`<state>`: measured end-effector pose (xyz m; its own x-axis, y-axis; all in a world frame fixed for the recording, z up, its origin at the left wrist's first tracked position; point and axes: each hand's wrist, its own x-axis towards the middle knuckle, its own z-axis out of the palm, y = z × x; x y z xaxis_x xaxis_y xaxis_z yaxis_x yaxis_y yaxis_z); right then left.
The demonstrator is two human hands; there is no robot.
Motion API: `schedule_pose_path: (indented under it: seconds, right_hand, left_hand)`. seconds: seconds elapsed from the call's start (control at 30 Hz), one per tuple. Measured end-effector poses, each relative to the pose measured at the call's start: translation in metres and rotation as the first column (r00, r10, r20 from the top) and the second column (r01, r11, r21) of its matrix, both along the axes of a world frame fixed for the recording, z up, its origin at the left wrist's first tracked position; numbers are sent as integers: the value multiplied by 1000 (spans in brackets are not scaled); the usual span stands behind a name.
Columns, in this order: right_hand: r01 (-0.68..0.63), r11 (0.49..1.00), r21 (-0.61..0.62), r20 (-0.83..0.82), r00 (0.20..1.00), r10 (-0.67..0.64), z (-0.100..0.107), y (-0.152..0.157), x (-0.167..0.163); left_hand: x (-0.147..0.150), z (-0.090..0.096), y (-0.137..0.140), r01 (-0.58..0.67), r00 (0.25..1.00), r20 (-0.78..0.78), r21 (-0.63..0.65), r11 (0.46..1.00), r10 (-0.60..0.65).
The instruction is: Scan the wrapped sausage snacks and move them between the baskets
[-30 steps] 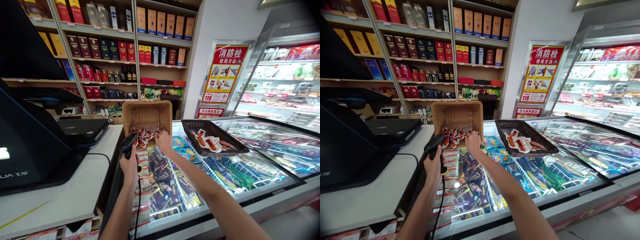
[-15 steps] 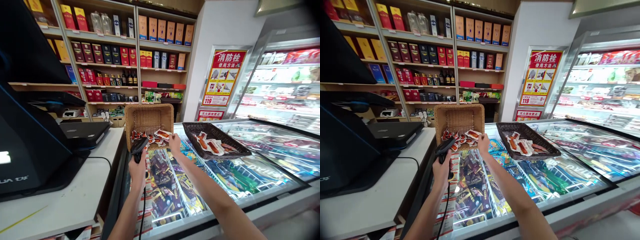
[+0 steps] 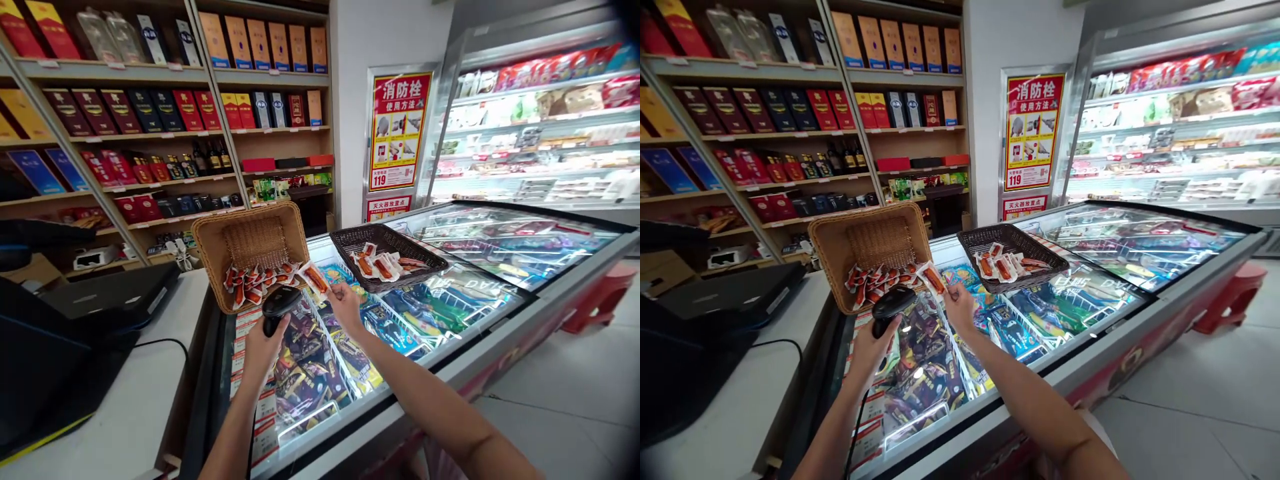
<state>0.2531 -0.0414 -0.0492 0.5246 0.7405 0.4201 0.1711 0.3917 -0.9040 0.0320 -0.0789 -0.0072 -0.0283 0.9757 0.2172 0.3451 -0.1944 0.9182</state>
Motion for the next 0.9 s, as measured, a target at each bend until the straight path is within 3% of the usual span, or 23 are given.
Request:
schedule_pose_path:
  seconds: [0.33, 0.53, 0.77, 0.9]
  right_hand:
    - [-109, 992, -58, -19, 994, 108, 16, -18, -6]
    - [-95, 995, -39, -27, 995, 94, 13, -15, -8]
    - [-81, 996, -48, -56, 995, 78, 10, -13, -9]
    - [42, 999, 15, -70, 997, -40, 20, -6, 6]
  left_hand:
    - [-3, 0, 2, -28, 999, 42, 12, 1000, 27]
    - [-5, 4, 0, -19, 999, -50, 40, 999, 21]
    - [-1, 6, 0, -15, 1000, -19, -1, 1000, 15]
    - [-1, 7, 1, -43, 999, -27, 14, 999, 43]
